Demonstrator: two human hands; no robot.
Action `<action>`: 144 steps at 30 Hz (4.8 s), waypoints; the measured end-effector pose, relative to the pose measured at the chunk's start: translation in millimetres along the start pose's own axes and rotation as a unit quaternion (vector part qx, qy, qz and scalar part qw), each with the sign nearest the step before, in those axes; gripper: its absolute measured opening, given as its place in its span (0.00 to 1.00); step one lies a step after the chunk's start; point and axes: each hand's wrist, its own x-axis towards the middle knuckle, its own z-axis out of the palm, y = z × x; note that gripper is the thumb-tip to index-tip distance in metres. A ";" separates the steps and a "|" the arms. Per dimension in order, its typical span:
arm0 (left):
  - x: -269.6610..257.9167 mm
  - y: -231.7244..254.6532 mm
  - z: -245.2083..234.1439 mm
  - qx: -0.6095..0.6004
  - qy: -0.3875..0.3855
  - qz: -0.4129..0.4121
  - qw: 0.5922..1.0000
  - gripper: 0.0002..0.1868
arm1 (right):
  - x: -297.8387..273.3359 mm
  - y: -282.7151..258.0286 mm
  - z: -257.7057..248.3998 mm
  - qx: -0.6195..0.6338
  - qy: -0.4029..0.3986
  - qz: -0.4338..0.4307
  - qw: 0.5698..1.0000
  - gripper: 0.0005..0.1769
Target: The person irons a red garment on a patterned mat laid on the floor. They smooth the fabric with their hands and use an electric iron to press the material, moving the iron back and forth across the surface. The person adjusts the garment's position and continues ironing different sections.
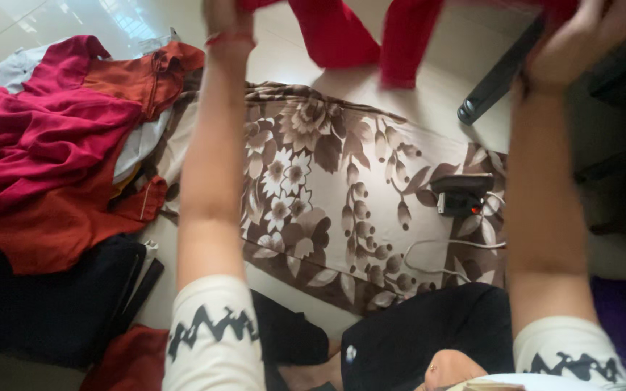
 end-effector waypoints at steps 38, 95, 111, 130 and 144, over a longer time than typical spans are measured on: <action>-404.7 -156.6 -115.4 0.278 0.345 -0.359 0.822 0.27 | -497.4 -103.2 -87.1 -0.285 -0.656 0.019 0.699 0.26; -549.3 -99.1 -78.3 0.810 -0.326 -0.043 0.485 0.29 | -335.2 21.2 -216.8 -0.513 -0.219 0.381 0.737 0.29; -540.2 -99.0 -105.6 0.843 -0.120 -0.001 0.524 0.27 | -320.5 4.3 -155.7 -0.013 -0.150 0.386 0.910 0.22; -529.4 -90.3 -108.1 0.693 0.189 0.031 0.695 0.17 | -486.4 3.0 -49.9 0.182 -0.180 0.694 0.673 0.12; -506.2 -43.9 -161.9 0.412 0.153 -0.411 0.799 0.21 | -467.7 1.5 -52.0 0.116 -0.193 0.641 0.734 0.12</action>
